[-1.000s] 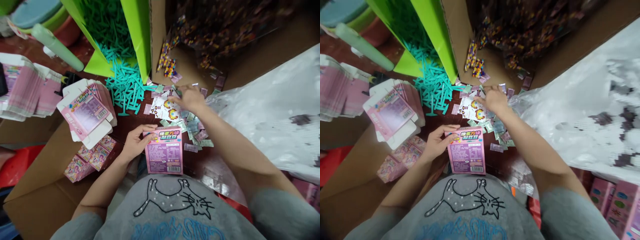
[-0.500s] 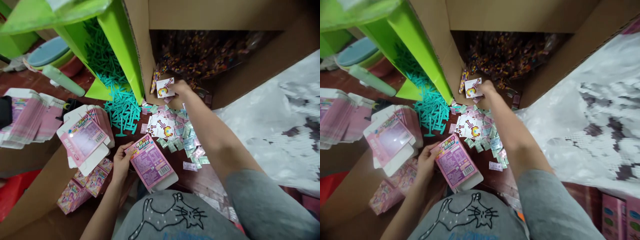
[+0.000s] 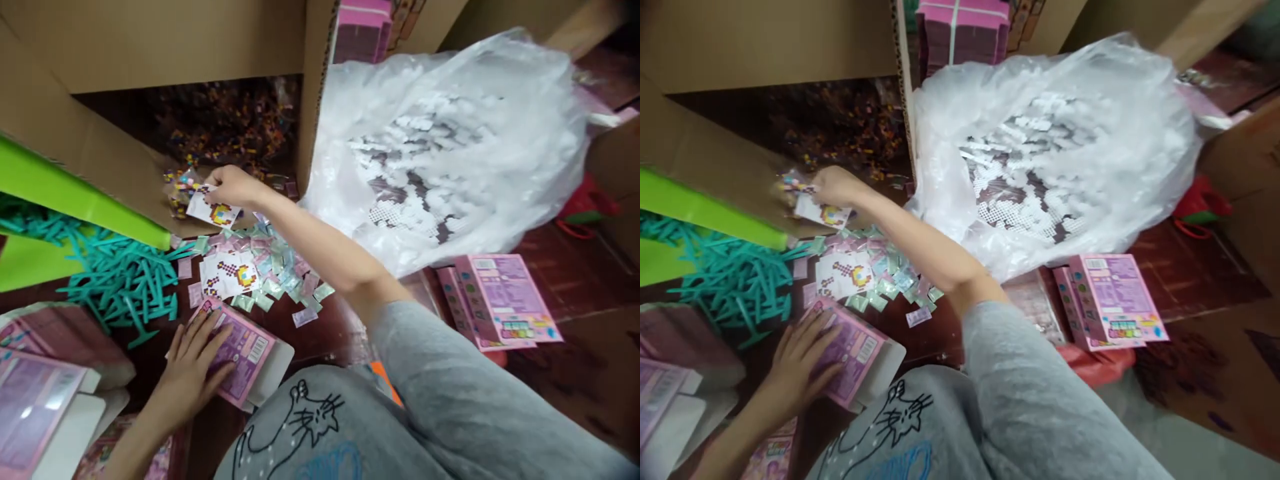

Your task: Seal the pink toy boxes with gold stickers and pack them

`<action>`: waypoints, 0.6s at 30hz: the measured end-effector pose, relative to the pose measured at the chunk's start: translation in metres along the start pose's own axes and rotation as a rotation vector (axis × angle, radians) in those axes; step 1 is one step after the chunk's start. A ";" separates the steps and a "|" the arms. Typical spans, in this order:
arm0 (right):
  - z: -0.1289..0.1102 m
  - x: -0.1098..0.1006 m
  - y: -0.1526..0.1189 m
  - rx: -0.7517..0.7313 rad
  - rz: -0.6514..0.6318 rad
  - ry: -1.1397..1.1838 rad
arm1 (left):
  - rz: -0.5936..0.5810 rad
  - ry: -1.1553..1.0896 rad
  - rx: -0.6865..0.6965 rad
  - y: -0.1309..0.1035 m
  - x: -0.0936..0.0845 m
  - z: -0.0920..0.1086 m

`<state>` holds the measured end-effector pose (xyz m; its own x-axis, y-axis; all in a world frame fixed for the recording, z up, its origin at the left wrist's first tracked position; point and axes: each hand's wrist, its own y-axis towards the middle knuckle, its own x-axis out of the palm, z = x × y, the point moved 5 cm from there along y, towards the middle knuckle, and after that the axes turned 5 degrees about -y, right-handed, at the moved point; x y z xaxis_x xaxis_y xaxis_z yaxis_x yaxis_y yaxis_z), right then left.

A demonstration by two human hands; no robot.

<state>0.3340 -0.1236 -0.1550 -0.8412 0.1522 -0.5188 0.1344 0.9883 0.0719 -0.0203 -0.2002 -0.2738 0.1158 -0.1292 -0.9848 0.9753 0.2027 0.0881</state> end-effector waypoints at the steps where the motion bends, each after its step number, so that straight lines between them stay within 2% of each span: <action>1: -0.005 -0.013 -0.024 -0.026 0.010 -0.006 | -0.054 0.018 0.060 0.007 -0.005 0.000; 4: -0.015 -0.080 -0.120 -0.155 -0.029 0.022 | -0.198 0.019 0.135 0.032 -0.018 0.000; 6: -0.001 -0.141 -0.182 -0.085 -0.046 -0.020 | -0.301 0.005 0.167 0.048 -0.020 0.003; 8: 0.035 -0.198 -0.224 0.115 -0.057 -0.135 | -0.399 0.001 0.241 0.060 -0.015 0.010; 10: 0.088 -0.231 -0.241 0.383 -0.146 -0.304 | -0.485 0.007 0.311 0.069 -0.004 0.017; 12: 0.142 -0.238 -0.239 0.580 -0.259 -0.437 | -0.521 0.021 0.352 0.073 0.006 0.020; 13: 0.165 -0.234 -0.232 0.618 -0.306 -0.508 | -0.519 0.040 0.354 0.074 0.009 0.021; 15: 0.202 -0.220 -0.216 0.619 -0.360 -0.632 | -0.497 0.088 0.320 0.074 0.009 0.018; 18: 0.236 -0.201 -0.201 0.595 -0.398 -0.715 | -0.486 0.091 0.198 0.072 -0.007 0.011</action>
<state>0.6000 -0.3553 -0.2663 -0.3969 -0.4214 -0.8154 0.3164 0.7711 -0.5525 0.0512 -0.1953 -0.2591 -0.3668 -0.0759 -0.9272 0.9301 -0.0481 -0.3641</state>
